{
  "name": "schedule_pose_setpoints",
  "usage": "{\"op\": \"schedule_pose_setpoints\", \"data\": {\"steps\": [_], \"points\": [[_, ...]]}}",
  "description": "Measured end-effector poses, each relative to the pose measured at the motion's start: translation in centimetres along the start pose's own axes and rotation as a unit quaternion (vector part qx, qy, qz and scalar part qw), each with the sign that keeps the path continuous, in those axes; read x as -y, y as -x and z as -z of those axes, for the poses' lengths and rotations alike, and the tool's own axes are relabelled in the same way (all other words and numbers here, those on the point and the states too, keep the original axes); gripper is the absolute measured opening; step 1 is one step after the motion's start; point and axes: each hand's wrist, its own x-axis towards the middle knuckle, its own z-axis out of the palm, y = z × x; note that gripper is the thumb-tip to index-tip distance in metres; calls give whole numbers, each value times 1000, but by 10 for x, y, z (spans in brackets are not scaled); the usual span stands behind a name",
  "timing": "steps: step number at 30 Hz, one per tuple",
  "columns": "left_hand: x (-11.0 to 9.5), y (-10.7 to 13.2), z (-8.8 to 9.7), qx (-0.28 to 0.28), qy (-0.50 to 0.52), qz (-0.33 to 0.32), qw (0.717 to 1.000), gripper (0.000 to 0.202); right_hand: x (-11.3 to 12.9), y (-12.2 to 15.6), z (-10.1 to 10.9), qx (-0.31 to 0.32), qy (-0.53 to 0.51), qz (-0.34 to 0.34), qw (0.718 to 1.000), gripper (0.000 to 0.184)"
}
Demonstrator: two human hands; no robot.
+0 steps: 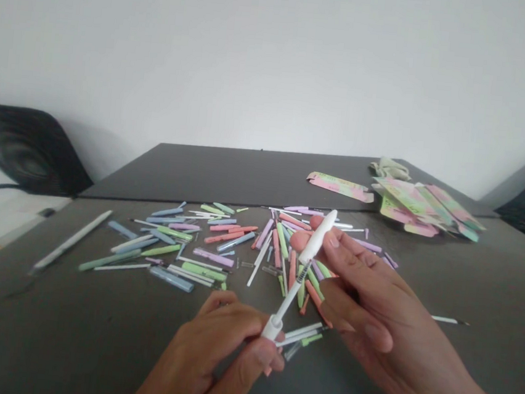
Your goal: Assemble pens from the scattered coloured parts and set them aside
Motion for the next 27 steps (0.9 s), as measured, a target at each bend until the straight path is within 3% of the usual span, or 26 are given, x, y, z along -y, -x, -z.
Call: {"op": "schedule_pose_setpoints", "data": {"steps": [7, 13, 27], "points": [[1, 1, -3, -2, 13, -9, 1000, 29, 3, 4, -1, -21, 34, 12, 999, 47], [1, 0, -2, -3, 23, -9, 1000, 28, 6, 4, -4, -32, 3, 30, 999, 18], [0, 0, -2, -5, 28, -6, 1000, 28, 7, 3, 5, -63, 80, 67, 993, 28]]}}
